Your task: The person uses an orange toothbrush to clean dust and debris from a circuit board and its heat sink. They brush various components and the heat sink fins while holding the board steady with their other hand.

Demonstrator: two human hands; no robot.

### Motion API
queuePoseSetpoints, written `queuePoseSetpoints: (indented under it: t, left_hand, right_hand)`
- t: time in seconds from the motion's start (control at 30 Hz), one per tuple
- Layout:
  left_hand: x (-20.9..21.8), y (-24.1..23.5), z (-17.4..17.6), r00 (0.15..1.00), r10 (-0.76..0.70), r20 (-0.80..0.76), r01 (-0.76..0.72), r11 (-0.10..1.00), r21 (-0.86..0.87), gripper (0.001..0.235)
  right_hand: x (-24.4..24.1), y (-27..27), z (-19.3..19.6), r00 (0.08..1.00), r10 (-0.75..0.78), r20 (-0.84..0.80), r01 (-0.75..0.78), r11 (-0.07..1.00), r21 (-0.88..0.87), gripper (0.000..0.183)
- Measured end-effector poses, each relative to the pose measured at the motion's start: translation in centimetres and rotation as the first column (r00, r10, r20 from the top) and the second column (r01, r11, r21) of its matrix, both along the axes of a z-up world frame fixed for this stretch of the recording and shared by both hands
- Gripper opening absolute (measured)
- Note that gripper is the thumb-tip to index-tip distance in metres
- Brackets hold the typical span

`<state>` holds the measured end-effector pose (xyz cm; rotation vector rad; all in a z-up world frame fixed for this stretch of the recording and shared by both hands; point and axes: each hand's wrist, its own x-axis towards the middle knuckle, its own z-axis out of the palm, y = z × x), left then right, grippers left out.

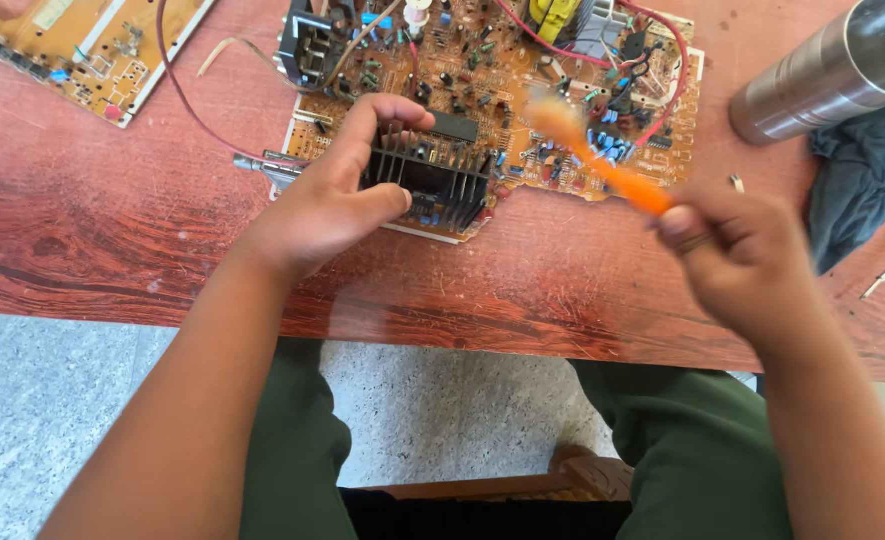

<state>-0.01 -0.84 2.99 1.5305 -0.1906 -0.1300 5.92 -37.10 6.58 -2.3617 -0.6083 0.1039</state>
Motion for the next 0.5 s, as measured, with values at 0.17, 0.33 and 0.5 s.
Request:
queuePoseSetpoints:
  t: [0.17, 0.33, 0.5]
  left_hand:
    - [0.0, -0.1, -1.0, 0.997, 0.020, 0.080, -0.017, 0.999, -0.033, 0.058]
    - [0.0, 0.4, -1.4, 0.999, 0.024, -0.022, -0.025, 0.999, -0.047, 0.050]
    - [0.0, 0.5, -1.7, 0.999, -0.014, -0.041, 0.010, 0.995, -0.103, 0.049]
  right_hand:
    - [-1.5, 2.7, -1.2, 0.987, 0.161, 0.010, -0.160, 0.984, -0.074, 0.016]
    - [-2.1, 4.7, 0.6, 0.939, 0.276, 0.207, -0.245, 0.956, -0.164, 0.021]
    - [-2.4, 4.5, 0.2, 0.932, 0.296, 0.211, -0.197, 0.899, -0.390, 0.017]
